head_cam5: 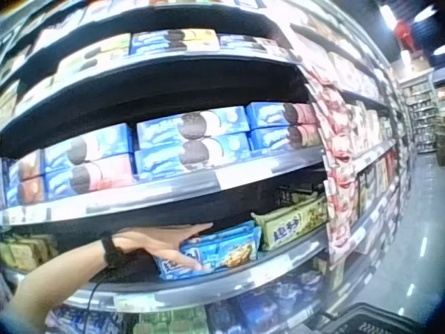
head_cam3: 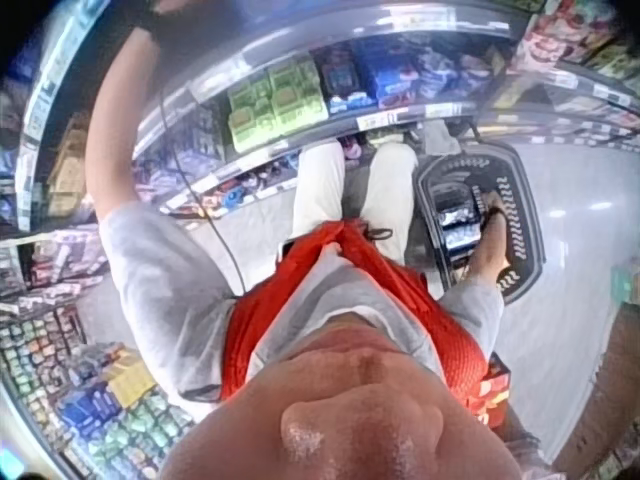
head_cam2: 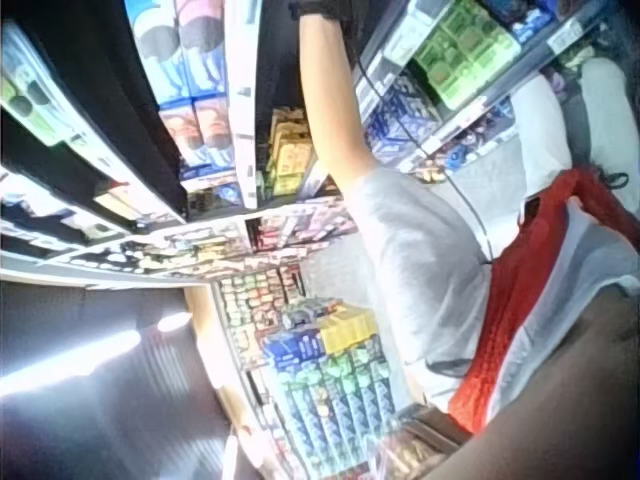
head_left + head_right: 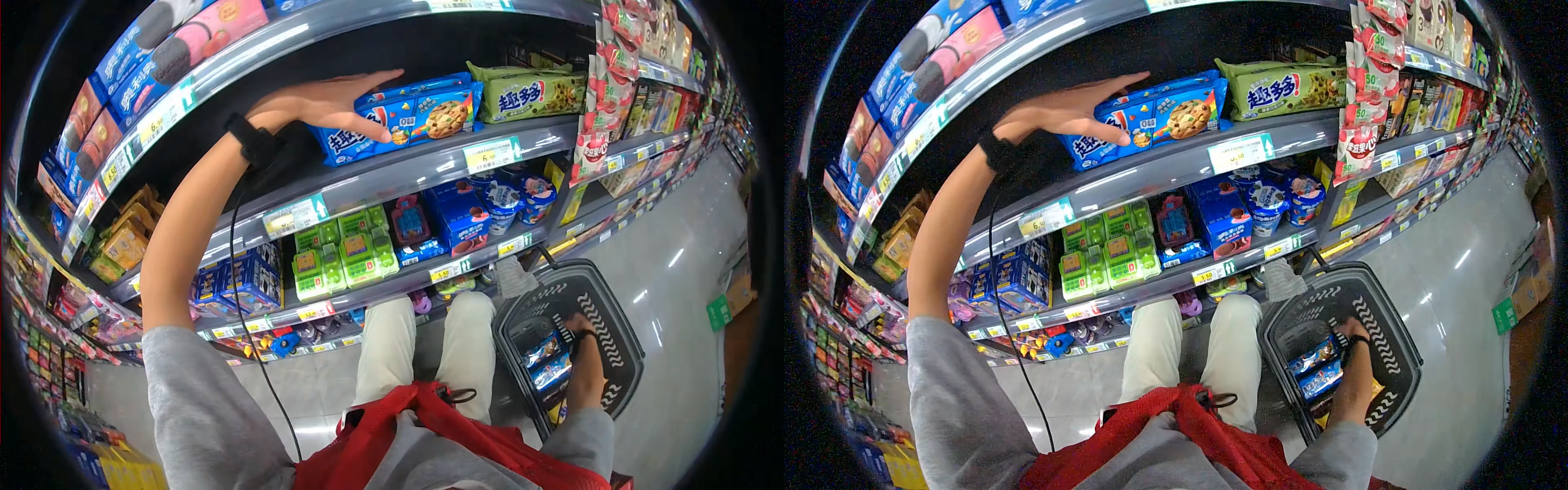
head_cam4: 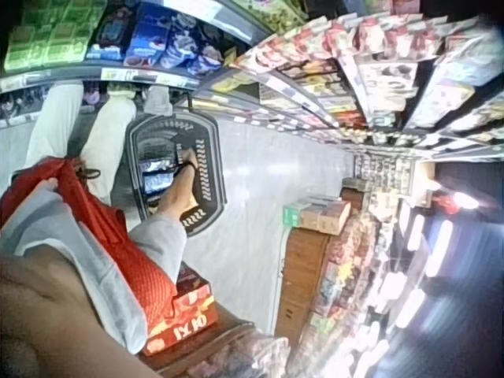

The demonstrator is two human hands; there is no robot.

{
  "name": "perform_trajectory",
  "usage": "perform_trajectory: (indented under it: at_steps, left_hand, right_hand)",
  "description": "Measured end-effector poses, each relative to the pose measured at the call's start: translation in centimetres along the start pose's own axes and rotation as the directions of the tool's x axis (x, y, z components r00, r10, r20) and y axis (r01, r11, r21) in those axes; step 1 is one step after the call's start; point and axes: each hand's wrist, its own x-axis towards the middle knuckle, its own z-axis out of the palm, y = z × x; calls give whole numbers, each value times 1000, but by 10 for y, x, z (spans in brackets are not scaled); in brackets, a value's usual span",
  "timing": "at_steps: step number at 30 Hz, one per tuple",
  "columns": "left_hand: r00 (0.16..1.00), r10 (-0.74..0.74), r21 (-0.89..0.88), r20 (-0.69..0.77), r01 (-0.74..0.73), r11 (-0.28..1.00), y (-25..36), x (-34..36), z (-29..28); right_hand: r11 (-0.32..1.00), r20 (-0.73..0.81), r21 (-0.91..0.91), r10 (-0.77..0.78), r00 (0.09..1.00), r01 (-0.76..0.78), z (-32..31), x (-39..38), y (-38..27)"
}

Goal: Dusting and cleaning various grocery items on a supermarket shelf using a cloth.

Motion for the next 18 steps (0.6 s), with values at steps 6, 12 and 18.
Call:
perform_trajectory:
  at_steps: [6,12,18]
  left_hand:
    - [992,-119,75,49,115,991,10,-10,4]
    - [984,-176,77,30,173,982,1,0,5]
    - [993,-111,112,-28,114,987,-12,6,11]
  right_hand:
    - [992,377,82,63,924,-101,47,6,-59]
    - [994,179,-79,90,980,-77,101,15,-60]
    - [976,134,-208,95,986,-66,133,26,-74]
